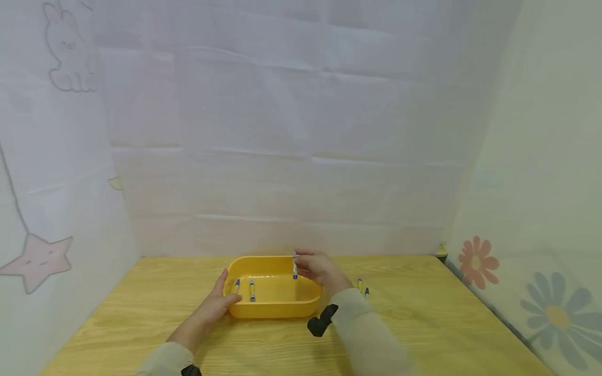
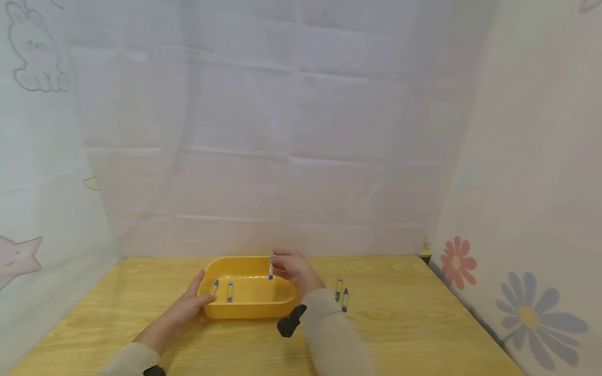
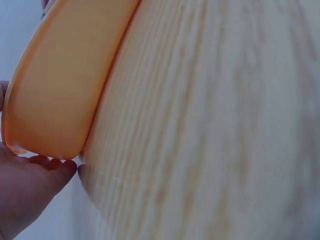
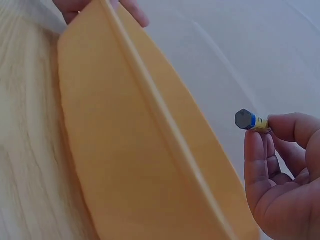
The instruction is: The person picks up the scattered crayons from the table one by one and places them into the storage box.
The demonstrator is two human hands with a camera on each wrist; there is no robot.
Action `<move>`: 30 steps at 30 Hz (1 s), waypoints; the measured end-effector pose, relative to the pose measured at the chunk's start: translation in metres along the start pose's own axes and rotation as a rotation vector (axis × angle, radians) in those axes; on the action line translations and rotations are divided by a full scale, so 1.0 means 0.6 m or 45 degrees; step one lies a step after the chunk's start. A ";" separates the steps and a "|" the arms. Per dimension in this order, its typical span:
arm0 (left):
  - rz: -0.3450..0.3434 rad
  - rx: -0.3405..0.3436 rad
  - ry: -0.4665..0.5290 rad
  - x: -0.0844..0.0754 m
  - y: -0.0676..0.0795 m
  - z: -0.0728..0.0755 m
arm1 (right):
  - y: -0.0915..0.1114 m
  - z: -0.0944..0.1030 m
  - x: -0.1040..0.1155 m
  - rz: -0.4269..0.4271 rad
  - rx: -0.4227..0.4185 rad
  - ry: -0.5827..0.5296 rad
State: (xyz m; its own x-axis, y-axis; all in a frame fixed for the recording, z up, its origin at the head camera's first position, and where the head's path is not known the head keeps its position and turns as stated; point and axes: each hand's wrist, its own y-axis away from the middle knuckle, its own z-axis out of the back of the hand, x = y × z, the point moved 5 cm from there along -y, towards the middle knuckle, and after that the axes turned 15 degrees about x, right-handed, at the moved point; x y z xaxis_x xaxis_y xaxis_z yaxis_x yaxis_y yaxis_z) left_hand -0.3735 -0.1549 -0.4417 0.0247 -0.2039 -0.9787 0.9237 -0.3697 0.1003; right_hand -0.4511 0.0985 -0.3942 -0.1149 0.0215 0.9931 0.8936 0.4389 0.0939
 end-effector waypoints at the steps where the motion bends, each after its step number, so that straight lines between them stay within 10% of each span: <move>1: -0.005 0.002 0.003 -0.001 0.000 0.000 | -0.005 -0.007 -0.003 -0.006 0.005 0.006; 30: -0.019 -0.026 0.041 0.000 -0.005 0.005 | -0.056 -0.129 -0.063 -0.218 -0.090 0.308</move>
State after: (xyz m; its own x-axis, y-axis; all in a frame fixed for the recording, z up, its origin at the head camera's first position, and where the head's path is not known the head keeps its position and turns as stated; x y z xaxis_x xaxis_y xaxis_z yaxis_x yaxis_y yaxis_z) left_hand -0.3770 -0.1565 -0.4415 0.0228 -0.1690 -0.9854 0.9317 -0.3537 0.0823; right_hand -0.4435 0.0135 -0.4297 -0.1674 -0.2656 0.9494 0.8991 0.3539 0.2575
